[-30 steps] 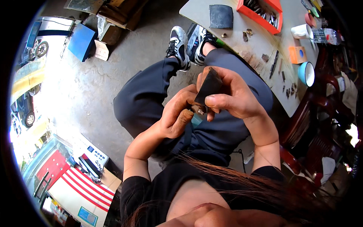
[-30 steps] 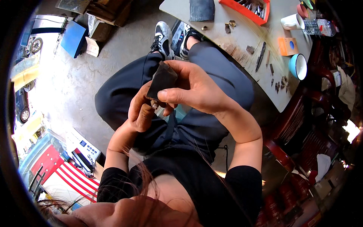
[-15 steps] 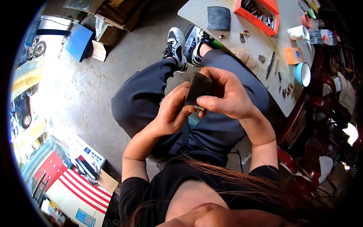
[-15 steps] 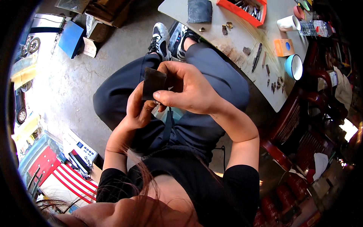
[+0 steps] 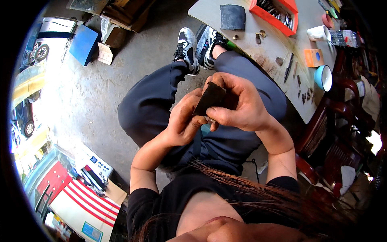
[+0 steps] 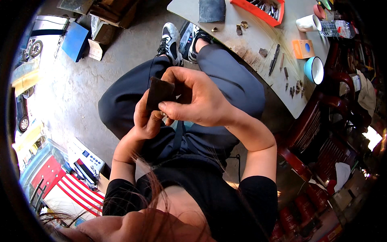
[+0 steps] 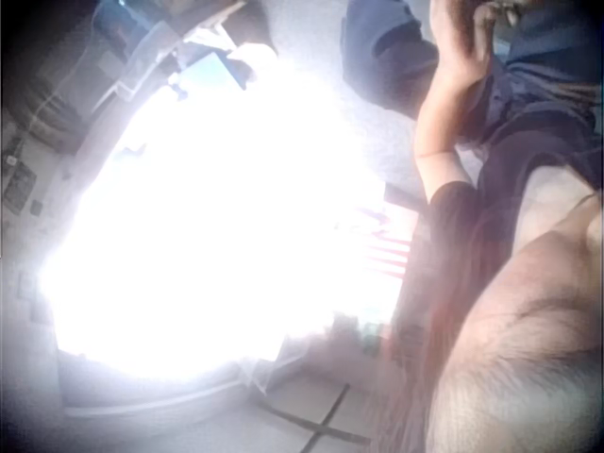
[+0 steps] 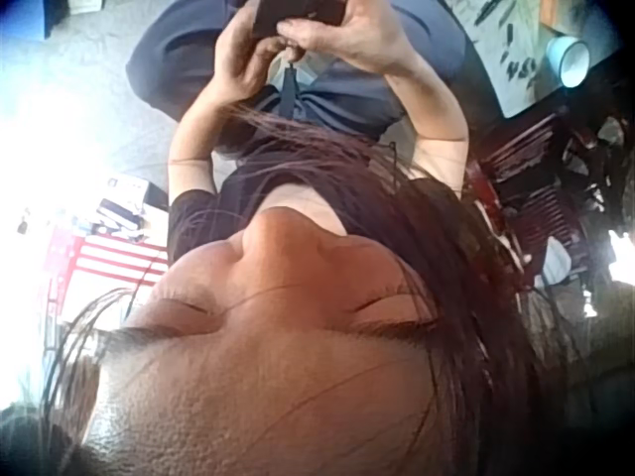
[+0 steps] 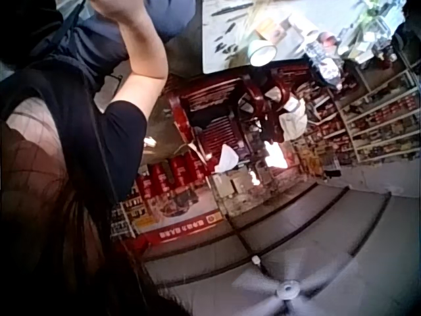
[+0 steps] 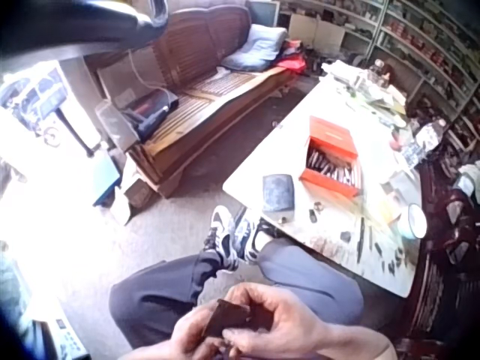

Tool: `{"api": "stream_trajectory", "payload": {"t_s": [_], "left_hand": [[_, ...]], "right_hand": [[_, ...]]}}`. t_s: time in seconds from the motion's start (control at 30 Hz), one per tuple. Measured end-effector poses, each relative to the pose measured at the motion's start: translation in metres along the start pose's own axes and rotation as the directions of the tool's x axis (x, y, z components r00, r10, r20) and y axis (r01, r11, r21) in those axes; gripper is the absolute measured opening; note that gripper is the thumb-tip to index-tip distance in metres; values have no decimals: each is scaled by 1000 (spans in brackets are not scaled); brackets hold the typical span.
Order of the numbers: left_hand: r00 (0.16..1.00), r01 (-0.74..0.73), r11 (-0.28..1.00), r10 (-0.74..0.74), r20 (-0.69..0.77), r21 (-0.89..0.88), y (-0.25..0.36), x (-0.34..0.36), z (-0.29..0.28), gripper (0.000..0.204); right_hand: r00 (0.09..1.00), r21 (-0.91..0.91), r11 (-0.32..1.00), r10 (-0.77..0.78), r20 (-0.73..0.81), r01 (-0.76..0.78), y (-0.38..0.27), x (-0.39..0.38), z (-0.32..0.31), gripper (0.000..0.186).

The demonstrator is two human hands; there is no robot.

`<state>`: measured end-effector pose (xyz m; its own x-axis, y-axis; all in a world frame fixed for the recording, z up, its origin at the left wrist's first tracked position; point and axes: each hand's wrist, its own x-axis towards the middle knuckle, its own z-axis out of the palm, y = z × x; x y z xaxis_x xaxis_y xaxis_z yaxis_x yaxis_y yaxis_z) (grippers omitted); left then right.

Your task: The person measures a metal cylinder using a vernier caliper and then handles other small metal components by hand while sitting in a workshop.

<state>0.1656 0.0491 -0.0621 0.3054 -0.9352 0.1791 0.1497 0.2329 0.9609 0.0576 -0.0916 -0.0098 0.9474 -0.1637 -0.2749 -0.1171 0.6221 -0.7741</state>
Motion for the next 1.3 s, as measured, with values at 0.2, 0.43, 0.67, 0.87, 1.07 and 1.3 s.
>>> {"api": "stream_trajectory", "payload": {"t_s": [0.2, 0.43, 0.67, 0.87, 1.07, 1.3], "left_hand": [[999, 18, 988, -22, -24, -150, -1, 1, 4, 17], [1000, 4, 996, -6, -26, -85, -6, -2, 1, 19], [992, 124, 987, -120, 44, -102, 3, 1, 2, 23], [988, 153, 904, -131, 81, -400, -2, -7, -4, 33], [971, 236, 962, -230, 58, -140, 9, 4, 0, 23], [1000, -7, 967, 6, -5, -253, -15, 0, -5, 28]], "right_hand": [[999, 20, 999, -48, 14, 48, 3, -3, -2, 19], [999, 16, 999, -33, -3, 33, 2, -1, -2, 19], [999, -4, 999, -36, -25, 36, 0, -2, -2, 20], [1000, 29, 999, -16, -3, 16, 1, -2, 1, 22], [999, -36, 999, -39, -15, 39, 0, -3, -7, 20], [996, -42, 998, -55, -76, 52, 1, -3, -5, 24]]}}
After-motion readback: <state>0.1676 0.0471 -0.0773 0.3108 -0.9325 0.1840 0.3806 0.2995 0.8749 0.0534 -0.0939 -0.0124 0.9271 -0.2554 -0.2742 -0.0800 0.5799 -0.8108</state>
